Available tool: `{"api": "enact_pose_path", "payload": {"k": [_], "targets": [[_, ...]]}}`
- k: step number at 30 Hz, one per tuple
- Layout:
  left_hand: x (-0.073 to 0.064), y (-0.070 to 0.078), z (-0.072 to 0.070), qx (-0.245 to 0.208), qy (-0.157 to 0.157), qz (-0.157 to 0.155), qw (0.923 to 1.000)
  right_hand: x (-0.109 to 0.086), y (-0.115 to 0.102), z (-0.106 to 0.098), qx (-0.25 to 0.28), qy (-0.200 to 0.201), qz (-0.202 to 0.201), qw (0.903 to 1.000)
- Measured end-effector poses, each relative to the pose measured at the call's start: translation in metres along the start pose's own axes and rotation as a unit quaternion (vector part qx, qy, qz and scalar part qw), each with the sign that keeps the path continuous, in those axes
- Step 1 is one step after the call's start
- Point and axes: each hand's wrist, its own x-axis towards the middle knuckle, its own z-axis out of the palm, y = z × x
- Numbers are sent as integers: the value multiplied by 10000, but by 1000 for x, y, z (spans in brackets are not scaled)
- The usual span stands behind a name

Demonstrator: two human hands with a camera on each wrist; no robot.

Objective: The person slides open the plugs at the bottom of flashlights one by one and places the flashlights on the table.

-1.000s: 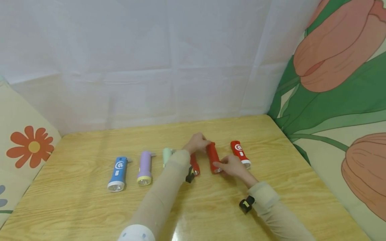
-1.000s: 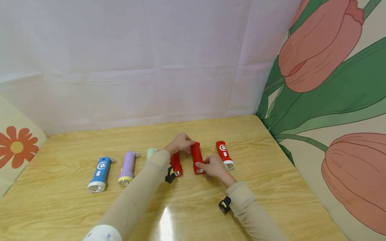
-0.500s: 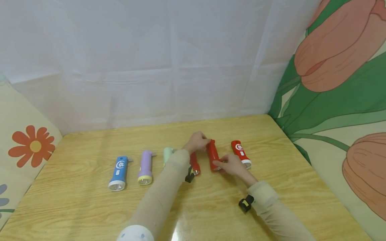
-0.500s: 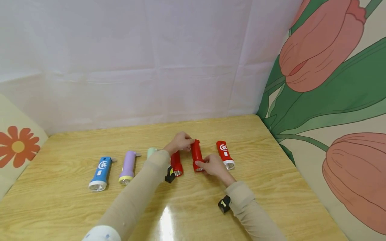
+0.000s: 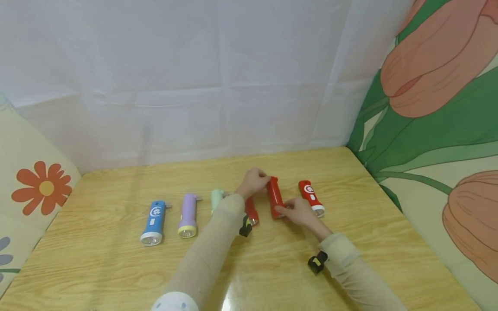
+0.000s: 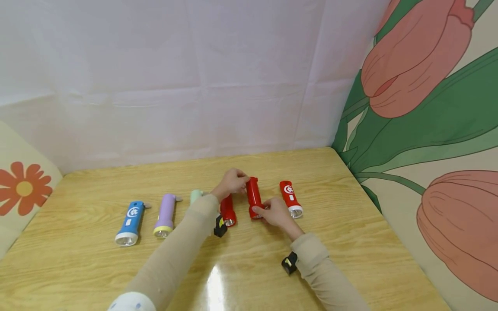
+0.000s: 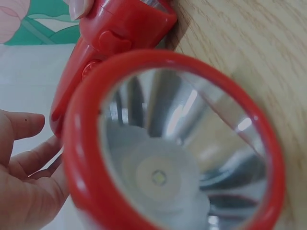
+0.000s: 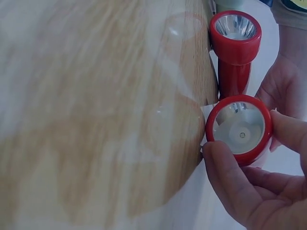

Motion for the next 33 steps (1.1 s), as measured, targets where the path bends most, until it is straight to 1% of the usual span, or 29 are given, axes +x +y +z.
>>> {"api": "enact_pose_path", "payload": {"k": [5,8,12,15,17,22,24,29,33], "targets": [[0,-2,0,1,202,-10,9998,3,2,3,26,67,265,9996],[0,-2,0,-202,256,-60,9995,2,1,3,19,37,276,9996],[-2,-3,1,-609,294,-106,9977,1,0,3,-1,-15,259,9997],[-3,-4,1,-801,343,-108,9961,1,0,3,-28,-23,187,9998],[-4,-4,2,-797,388,-87,9960,1,1,3,-38,-16,149,9999],[-4,-4,2,-502,494,-15,9975,2,3,3,-18,4,157,9999],[-3,-4,2,-457,521,15,9976,2,3,3,-35,22,146,9999],[-4,-1,3,-456,600,122,9971,2,4,2,-202,100,5,9997],[-8,4,2,-460,628,125,9969,2,5,1,-290,121,-14,9995]]}}
